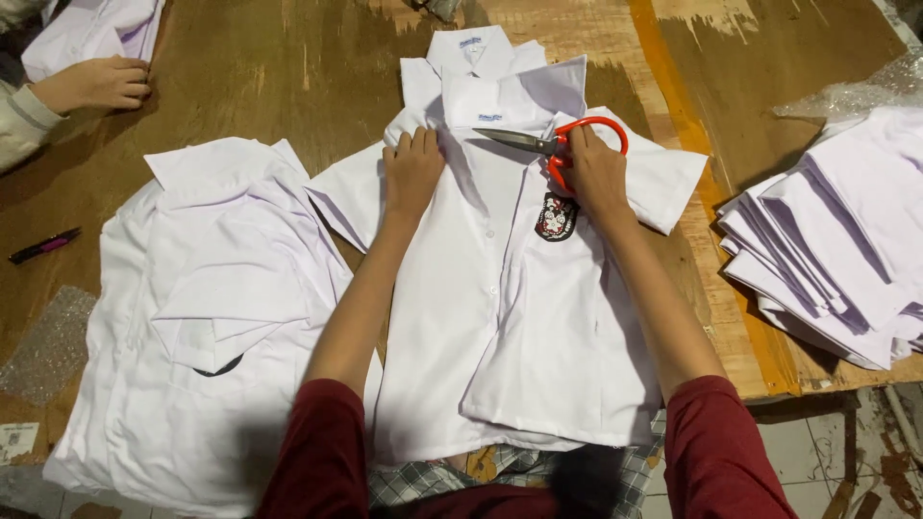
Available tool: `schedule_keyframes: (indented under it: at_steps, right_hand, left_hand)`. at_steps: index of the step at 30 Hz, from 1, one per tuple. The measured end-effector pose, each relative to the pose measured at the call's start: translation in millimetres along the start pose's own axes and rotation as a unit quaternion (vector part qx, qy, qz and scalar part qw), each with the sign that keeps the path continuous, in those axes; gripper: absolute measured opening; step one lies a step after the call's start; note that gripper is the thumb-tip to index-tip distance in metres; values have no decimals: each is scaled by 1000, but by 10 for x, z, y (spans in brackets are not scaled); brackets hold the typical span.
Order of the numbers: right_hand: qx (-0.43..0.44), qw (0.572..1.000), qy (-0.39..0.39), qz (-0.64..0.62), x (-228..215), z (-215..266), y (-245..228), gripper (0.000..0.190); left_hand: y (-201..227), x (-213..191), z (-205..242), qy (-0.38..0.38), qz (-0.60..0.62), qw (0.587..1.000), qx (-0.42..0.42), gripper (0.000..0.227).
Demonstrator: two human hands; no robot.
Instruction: Trimming loose threads from white school shirts using scissors on a wooden table.
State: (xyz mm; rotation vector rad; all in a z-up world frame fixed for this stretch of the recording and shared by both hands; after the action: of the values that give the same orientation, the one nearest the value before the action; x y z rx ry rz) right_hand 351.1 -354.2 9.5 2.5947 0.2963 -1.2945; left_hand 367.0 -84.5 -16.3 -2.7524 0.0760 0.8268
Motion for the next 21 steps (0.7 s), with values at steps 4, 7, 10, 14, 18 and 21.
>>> schedule_keyframes:
  at_steps: [4,7,10,14,18,21]
  right_hand:
    - [12,1000,-5,22,137,222,126,53]
    - [11,998,50,31,-404,342,13,49]
    - [50,994,-79,-55,-479,613,-4,44]
    - [89,945,-287,-131,-629,1110,-351,40]
    - [115,897,-341,-258,-823,1447,-804,42]
    - [116,884,-352,-285,-983,1496,-990,37]
  left_hand:
    - [3,-2,253,-39,45,998,-3,21]
    - [3,-678,172,-77,118,990,-32,24]
    - [193,-1320,376,-237,282,928,-57,19]
    - [647,-2376,808,-537,444,709,-108,35]
    - [1080,-2928,1147,-635,421,645,-51,38]
    - [1375,-2916,1331,-553,460,693,-46,31]
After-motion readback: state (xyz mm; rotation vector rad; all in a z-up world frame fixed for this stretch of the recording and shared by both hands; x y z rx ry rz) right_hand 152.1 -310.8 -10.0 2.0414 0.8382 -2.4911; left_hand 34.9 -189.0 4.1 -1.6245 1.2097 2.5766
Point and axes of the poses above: each hand's wrist, its own z-axis away from the middle knuckle, its own x-axis out of the palm, y = z × x, the point moved 7 cm from there along -z, towards the middle knuckle, and after that the axes turned 4 degrees about z, right-handed, at the moved point
